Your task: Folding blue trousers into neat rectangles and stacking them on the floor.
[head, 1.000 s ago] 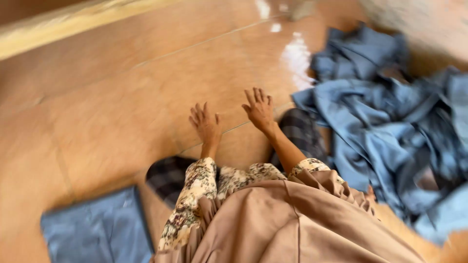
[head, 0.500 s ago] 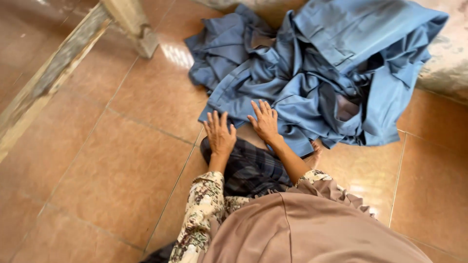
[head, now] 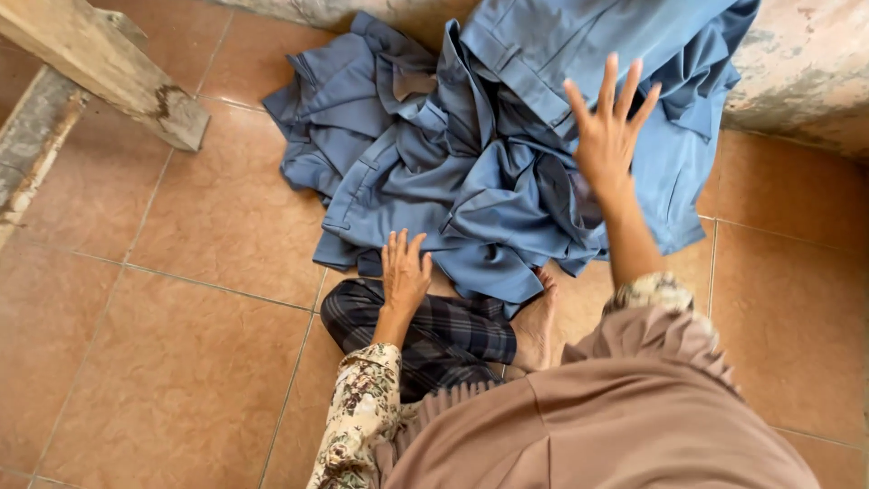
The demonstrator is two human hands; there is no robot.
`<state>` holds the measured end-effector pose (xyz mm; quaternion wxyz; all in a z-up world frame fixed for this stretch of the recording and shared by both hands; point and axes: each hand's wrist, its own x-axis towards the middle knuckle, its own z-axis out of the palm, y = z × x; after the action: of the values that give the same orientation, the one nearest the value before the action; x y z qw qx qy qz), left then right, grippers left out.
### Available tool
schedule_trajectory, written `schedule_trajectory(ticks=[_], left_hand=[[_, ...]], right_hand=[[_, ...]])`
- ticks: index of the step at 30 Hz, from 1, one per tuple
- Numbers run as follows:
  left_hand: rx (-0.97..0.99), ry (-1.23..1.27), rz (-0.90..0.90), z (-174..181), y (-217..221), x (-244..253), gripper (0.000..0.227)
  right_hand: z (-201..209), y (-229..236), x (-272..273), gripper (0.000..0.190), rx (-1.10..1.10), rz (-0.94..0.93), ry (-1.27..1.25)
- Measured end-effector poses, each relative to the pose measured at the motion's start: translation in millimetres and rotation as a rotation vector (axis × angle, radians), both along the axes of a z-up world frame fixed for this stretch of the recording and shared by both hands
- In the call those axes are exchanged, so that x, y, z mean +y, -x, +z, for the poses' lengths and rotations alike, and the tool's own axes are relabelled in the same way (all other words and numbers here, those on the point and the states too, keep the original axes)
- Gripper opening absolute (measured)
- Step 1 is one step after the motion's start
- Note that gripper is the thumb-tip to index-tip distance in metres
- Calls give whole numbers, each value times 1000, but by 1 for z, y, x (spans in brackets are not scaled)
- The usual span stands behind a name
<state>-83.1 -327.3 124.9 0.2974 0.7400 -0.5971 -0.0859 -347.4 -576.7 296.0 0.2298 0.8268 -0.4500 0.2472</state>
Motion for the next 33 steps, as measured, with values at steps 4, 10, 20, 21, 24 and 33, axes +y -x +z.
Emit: schedule_trajectory(ticks=[4, 10, 20, 21, 24, 33], left_hand=[[85, -50, 65, 2, -8, 11, 41], [220, -56, 95, 28, -15, 21, 32], [766, -194, 52, 40, 10, 18, 53], [769, -192, 70, 36, 11, 20, 53], [893, -263, 63, 20, 14, 27, 94], [1706, -187, 205, 19, -9, 37, 111]], right_hand=[[-33, 29, -89, 39, 203, -10, 145], [-40, 10, -115, 37, -157, 14, -60], [48, -152, 16, 19, -582, 572, -954], [65, -162, 27, 19, -575, 586, -964], [115, -186, 55, 19, -572, 823, -949], [191, -194, 82, 5, -956, 758, -1366]])
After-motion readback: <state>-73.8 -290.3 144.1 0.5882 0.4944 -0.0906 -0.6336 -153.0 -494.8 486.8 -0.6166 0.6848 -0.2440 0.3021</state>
